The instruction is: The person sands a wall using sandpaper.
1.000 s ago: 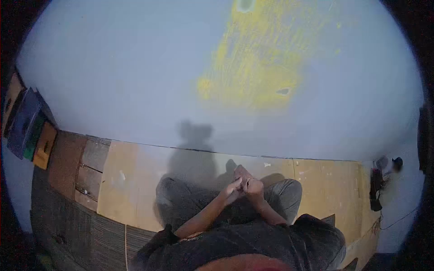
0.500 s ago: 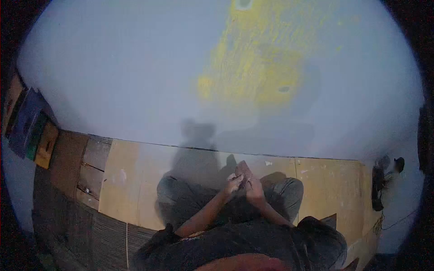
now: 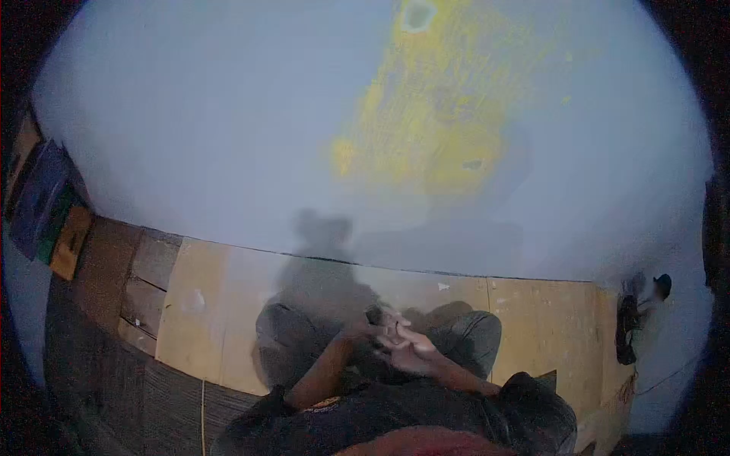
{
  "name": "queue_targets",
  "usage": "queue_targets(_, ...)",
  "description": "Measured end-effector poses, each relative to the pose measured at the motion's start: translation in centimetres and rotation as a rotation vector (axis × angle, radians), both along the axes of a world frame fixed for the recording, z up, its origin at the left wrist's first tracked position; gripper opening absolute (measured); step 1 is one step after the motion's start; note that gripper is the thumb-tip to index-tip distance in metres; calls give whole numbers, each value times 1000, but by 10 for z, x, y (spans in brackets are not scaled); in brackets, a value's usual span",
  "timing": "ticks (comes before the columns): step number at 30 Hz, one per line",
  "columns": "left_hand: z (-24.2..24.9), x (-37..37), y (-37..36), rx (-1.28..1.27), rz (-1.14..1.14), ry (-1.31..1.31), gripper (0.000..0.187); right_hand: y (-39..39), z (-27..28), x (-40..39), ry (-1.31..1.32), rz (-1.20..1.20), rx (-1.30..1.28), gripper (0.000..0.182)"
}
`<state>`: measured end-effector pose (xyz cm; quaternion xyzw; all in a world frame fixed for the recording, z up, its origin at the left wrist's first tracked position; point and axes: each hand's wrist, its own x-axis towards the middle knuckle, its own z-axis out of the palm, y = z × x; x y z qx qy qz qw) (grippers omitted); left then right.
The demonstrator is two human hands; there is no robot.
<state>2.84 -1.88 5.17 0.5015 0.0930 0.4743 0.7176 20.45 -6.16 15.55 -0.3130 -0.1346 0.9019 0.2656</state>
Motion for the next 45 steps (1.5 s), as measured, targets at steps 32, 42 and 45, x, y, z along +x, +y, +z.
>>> queue_targets(32,-97,-23,49,-605,608,-304,56,287,397,-111,-2143,-692,3076,58)
queue_targets(42,-71,-24,32,-603,550,-396,46,274,403,-111,-1682,-942,3113,57)
queue_targets(45,-71,-23,33,-699,582,-253,46,284,354,-108,-1843,-741,3064,60)
